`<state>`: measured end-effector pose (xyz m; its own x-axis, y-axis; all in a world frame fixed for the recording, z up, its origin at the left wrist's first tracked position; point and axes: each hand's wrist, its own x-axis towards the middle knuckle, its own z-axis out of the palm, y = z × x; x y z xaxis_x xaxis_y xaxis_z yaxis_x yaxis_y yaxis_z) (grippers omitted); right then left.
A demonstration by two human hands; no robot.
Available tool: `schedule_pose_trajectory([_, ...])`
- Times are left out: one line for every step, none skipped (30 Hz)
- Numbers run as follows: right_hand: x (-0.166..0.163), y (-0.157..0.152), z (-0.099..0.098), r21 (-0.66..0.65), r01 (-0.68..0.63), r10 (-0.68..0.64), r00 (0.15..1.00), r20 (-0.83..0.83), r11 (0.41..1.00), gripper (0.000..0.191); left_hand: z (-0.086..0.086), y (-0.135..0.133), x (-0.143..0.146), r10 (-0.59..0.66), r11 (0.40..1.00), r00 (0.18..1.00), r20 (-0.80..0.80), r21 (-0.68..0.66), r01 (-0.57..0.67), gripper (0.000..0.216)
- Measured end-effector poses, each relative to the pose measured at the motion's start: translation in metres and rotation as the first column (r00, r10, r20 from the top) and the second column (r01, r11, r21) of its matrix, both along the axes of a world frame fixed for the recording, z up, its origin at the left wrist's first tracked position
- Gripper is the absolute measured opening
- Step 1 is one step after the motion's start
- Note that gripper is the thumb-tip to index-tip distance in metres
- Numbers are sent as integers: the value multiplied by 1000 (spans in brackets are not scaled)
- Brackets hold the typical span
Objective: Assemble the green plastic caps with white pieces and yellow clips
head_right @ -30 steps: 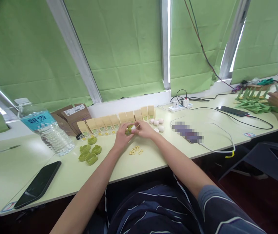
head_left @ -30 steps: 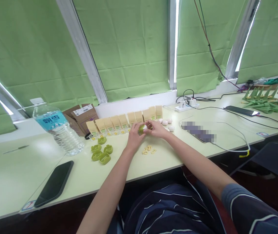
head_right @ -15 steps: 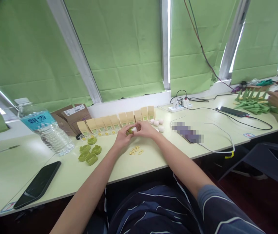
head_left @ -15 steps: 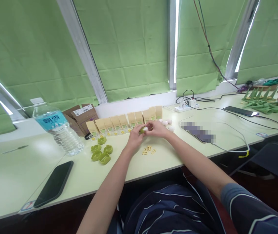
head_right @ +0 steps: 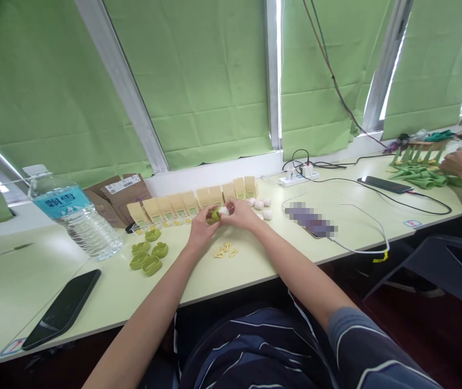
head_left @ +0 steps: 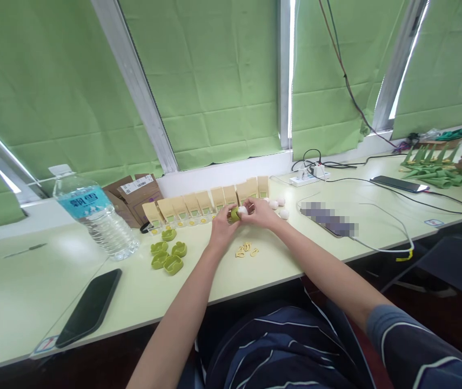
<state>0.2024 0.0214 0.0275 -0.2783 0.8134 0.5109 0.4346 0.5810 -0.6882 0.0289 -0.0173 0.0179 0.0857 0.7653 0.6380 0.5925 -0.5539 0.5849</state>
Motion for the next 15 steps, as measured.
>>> schedule_pose_trajectory([0, 0, 0, -1, -15, 14, 1000, -26, 1000, 25, 0, -1, 0, -6, 1000, 999, 33, -24, 7, 44])
schedule_pose_trajectory([0, -1, 0, 0, -27, 27, 999, -47, 1000, 26, 1, -1, 0, -14, 999, 998, 58, -44, 16, 43])
schedule_pose_trajectory([0, -2, 0, 4, -36, 37, 997, -65, 999, 27, 1, -2, 0, -21, 998, 997, 73, -57, 25, 42])
schedule_pose_trajectory([0, -2, 0, 7, -45, 46, 996, -80, 999, 27, 1, -2, 0, -28, 998, 996, 81, -60, 33, 41])
schedule_pose_trajectory([0, -2, 0, 9, -53, 54, 994, -91, 999, 28, 1, -2, 0, -33, 998, 996, 84, -57, 38, 40])
schedule_pose_trajectory([0, -3, 1, 9, -60, 61, 993, -99, 998, 28, 1, -2, 0, -38, 998, 996, 86, -48, 42, 40])
schedule_pose_trajectory([0, -3, 1, 11, -65, 66, 992, -103, 998, 29, 1, -2, 0, -43, 998, 995, 85, -36, 46, 40])
schedule_pose_trajectory([1, -3, 2, 14, -69, 70, 992, -102, 997, 29, 0, -1, 0, -48, 998, 995, 82, -23, 50, 40])
schedule_pose_trajectory([1, -2, 2, 18, -73, 74, 992, -98, 997, 30, 0, 0, -1, -53, 998, 996, 77, -12, 54, 42])
schedule_pose_trajectory([1, -2, 2, 22, -78, 80, 993, -91, 997, 29, -1, 1, -1, -57, 998, 996, 71, -2, 57, 44])
schedule_pose_trajectory([1, -2, 2, 24, -84, 86, 993, -85, 996, 29, -2, 2, -2, -56, 998, 997, 61, 5, 56, 46])
schedule_pose_trajectory([1, -2, 1, 24, -89, 91, 992, -84, 996, 28, -2, 3, -2, -48, 999, 998, 50, 11, 47, 47])
schedule_pose_trajectory([0, -2, 1, 22, -89, 91, 992, -89, 996, 29, -3, 3, -3, -32, 999, 999, 38, 15, 31, 48])
schedule_pose_trajectory([0, -3, 1, 17, -84, 85, 991, -103, 996, 30, -3, 4, -3, -11, 1000, 1000, 26, 20, 11, 48])
schedule_pose_trajectory([-1, -3, 1, 14, -76, 77, 989, -125, 997, 33, -3, 4, -3, 8, 1000, 1000, 15, 25, -8, 48])
